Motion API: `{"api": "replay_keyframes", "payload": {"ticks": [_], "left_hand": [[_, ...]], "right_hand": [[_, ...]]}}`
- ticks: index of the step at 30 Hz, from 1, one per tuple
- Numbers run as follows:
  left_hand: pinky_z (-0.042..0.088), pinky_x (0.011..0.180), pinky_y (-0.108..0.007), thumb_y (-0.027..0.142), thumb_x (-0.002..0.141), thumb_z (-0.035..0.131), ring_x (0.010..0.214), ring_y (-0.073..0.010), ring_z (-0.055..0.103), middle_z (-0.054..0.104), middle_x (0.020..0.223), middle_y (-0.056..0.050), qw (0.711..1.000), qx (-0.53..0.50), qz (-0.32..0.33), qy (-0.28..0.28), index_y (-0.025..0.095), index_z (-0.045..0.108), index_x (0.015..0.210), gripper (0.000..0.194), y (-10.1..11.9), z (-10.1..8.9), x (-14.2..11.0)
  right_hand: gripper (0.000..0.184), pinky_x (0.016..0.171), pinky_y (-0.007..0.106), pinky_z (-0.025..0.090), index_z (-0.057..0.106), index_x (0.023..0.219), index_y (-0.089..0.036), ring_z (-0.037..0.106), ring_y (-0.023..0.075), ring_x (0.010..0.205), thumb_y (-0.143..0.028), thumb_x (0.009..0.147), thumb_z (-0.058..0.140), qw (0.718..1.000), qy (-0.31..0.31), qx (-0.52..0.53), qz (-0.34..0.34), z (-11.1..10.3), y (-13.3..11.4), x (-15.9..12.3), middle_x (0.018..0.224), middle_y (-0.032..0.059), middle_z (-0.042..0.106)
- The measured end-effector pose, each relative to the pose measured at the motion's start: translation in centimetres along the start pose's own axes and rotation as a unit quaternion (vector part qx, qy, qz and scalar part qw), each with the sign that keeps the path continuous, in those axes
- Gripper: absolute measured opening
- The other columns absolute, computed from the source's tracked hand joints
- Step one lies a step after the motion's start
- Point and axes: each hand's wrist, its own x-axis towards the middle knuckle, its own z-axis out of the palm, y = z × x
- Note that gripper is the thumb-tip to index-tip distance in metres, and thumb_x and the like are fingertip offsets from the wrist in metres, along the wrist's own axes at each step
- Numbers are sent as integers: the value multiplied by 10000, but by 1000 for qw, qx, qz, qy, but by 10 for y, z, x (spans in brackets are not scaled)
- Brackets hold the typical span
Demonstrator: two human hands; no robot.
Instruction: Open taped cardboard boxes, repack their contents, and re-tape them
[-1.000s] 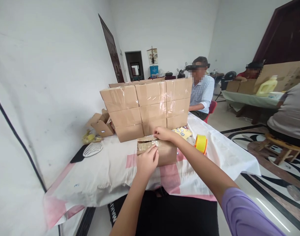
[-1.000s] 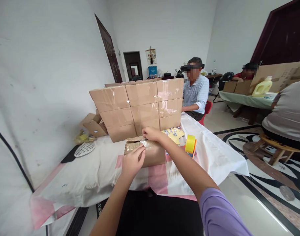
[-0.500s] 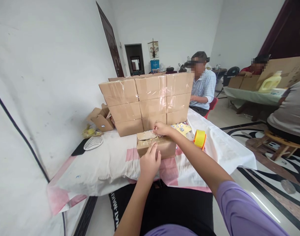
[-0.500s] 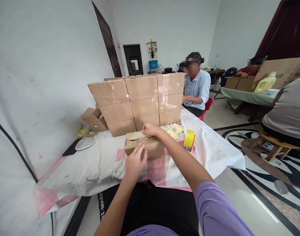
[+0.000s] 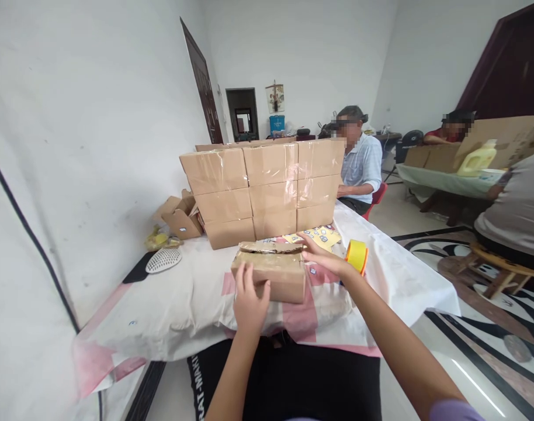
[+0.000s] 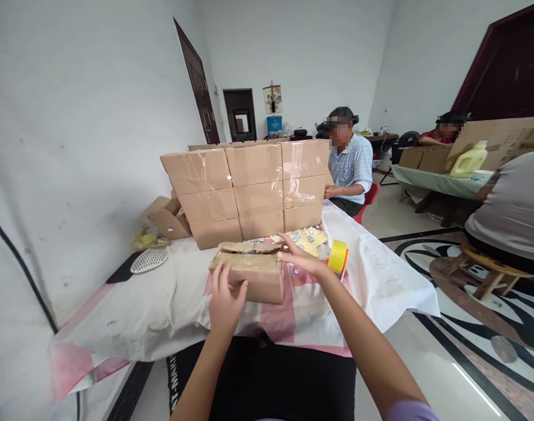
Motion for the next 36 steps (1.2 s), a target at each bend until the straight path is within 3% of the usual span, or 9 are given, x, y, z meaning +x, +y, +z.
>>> {"api": "replay_keyframes", "payload": {"ticks": [4, 7, 14, 17, 21, 24, 26, 31, 36], "left_hand": [[589, 699, -353, 405, 925, 655, 891, -198, 699, 401, 1581, -207, 997, 2, 17, 75, 210, 498, 1443, 576, -23, 1, 4], [597, 756, -353, 312, 920, 673, 929, -207, 704, 516, 1491, -192, 987, -3, 100, 122, 193, 567, 1374, 481, -29, 3, 11], [569, 958, -391, 93, 885, 669, 1196, -280, 665, 612, 1391, -185, 966, -28, 244, 82, 171, 566, 1405, 535, -39, 9, 16], [553, 983, -375, 43, 834, 725, 1171, -271, 678, 613, 1393, -194, 954, 11, 288, 88, 186, 488, 1502, 723, -57, 11, 10], [561, 942, -361, 18, 795, 754, 1163, -267, 665, 576, 1442, -190, 950, 27, 299, 85, 232, 425, 1555, 855, -72, 20, 5], [567, 850, -338, 9, 798, 727, 1229, -283, 610, 500, 1524, -199, 951, 16, 290, 108, 232, 378, 1578, 883, -72, 31, 2], [556, 812, -333, 13, 798, 717, 1237, -286, 591, 461, 1560, -204, 948, 21, 291, 127, 219, 366, 1582, 883, -72, 37, -1], [535, 877, -388, 31, 788, 724, 1185, -281, 612, 483, 1537, -198, 947, 53, 282, 146, 236, 384, 1574, 880, -78, 40, -8], [485, 958, -390, -21, 713, 743, 1292, -297, 563, 543, 1451, -146, 930, 58, 336, 138, 300, 538, 1420, 803, -83, 37, -6]], "right_hand": [[1187, 1139, 542, 416, 15, 1652, -304, 405, 334, 1467, -700, 786, 724, 999, -5, 48, -13, 10, 21, -32, 1675, 182, 216], [1350, 1189, 578, 342, -70, 1644, -354, 272, 363, 1531, -598, 697, 862, 999, 25, -8, -20, 26, 28, -40, 1703, 156, 112], [1386, 1204, 605, 318, -25, 1654, -292, 218, 400, 1533, -574, 657, 896, 974, 122, -179, -63, 64, 24, -46, 1668, 178, 191], [1128, 1164, 554, 392, 145, 1639, -278, 321, 380, 1494, -562, 776, 814, 962, 186, -177, -90, 35, 25, -45, 1632, 174, 282], [339, 889, 410, 554, 631, 1208, -212, 665, 257, 1015, -449, 967, 598, 928, 302, -217, -30, -63, 31, -14, 1227, 118, 666], [294, 879, 381, 541, 660, 1158, -166, 677, 241, 964, -336, 1022, 463, 901, 209, -373, 81, -134, 48, 39, 1100, 114, 722], [300, 886, 372, 532, 672, 1210, -139, 687, 242, 959, -215, 986, 488, 898, 145, -403, 104, -162, 65, 78, 1120, 136, 726], [384, 869, 303, 515, 752, 1156, -232, 693, 244, 1018, -90, 800, 729, 885, -53, -445, 125, -171, 119, 139, 1174, 90, 719], [263, 811, 296, 490, 732, 1119, -195, 663, 254, 1057, -148, 865, 683, 857, -115, -483, 138, -165, 161, 153, 1275, 130, 638]]}}
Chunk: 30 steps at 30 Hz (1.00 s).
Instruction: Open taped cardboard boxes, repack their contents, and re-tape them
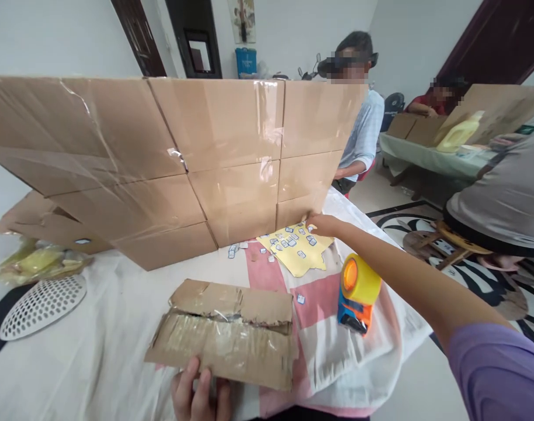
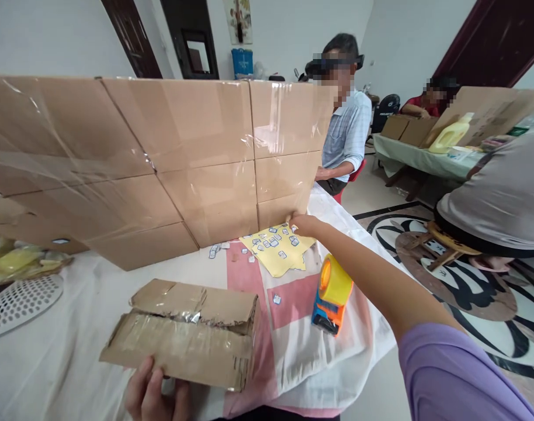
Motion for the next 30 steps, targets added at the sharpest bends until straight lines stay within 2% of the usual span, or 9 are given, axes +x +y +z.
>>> {"api": "replay_keyframes", "payload": {"ticks": [5, 11, 18, 19, 21, 24, 26, 28, 30], "left_hand": [[514, 886, -415, -19, 701, 683, 1232, -322, 611, 614, 1317, -104, 995, 43, 68, 51, 307, 645, 1210, 606, -6, 10, -8], [514, 804, -418, 200, 760, 708, 1100, -321, 650, 616, 1245, -99, 988, 66, 117, 81, 330, 648, 1167, 432, -21, 15, -29], [475, 646, -424, 441, 697, 699, 1033, -360, 592, 538, 1184, -123, 967, 117, 199, 111, 431, 525, 1298, 626, -42, 17, -52], [483, 652, -450, 437, 683, 698, 1044, -376, 579, 522, 1175, -120, 969, 123, 191, 100, 451, 505, 1314, 660, -44, 16, -59], [505, 684, -518, 395, 656, 717, 1094, -414, 550, 493, 1182, -116, 981, 127, 144, 36, 488, 465, 1349, 744, -47, 13, -69], [524, 831, -624, 275, 681, 728, 1220, -431, 500, 456, 1314, -121, 994, 74, 75, -23, 470, 428, 1404, 807, -47, 7, -58], [497, 972, -651, 194, 751, 694, 1312, -395, 466, 407, 1438, -137, 1000, -16, -6, -26, 389, 392, 1465, 799, -40, 3, -35], [465, 1064, -648, 139, 795, 697, 1411, -366, 397, 308, 1553, -169, 986, -86, -104, -94, 312, 294, 1544, 868, -29, -2, -11], [451, 1098, -657, 111, 821, 698, 1507, -379, 261, 112, 1642, -199, 966, -110, -133, -192, 292, 117, 1595, 984, -18, -6, 9]], "right_hand": [[108, 715, 275, 433, 698, 918, -149, 640, 218, 924, -102, 862, 619, 1000, -3, -13, 4, 7, 9, 8, 1141, 130, 671], [143, 685, 274, 401, 666, 916, -166, 617, 197, 797, -105, 887, 540, 997, 59, 46, 10, -15, 9, -5, 915, 90, 720], [139, 679, 276, 492, 694, 911, -194, 636, 148, 706, -173, 902, 557, 966, 170, 197, 0, -64, -13, -42, 849, 26, 718], [114, 656, 281, 500, 701, 910, -203, 632, 145, 684, -216, 913, 588, 936, 228, 266, -20, -72, -23, -60, 831, 19, 709], [76, 640, 288, 509, 713, 917, -239, 624, 140, 687, -312, 899, 702, 823, 386, 411, -71, -79, -49, -106, 821, 1, 686], [103, 610, 295, 502, 703, 929, -285, 595, 135, 676, -307, 874, 788, 664, 534, 516, -83, -55, -106, -175, 807, -3, 648], [144, 544, 290, 490, 684, 983, -319, 579, 143, 648, -295, 883, 785, 614, 524, 586, -70, -18, -147, -201, 796, -5, 626], [117, 505, 273, 465, 649, 1028, -324, 551, 130, 618, -305, 937, 721, 553, 507, 661, -6, 23, -182, -207, 859, -3, 622], [119, 530, 250, 462, 618, 1033, -316, 573, 125, 669, -290, 952, 700, 501, 499, 705, 55, 58, -207, -202, 907, -5, 624]]}}
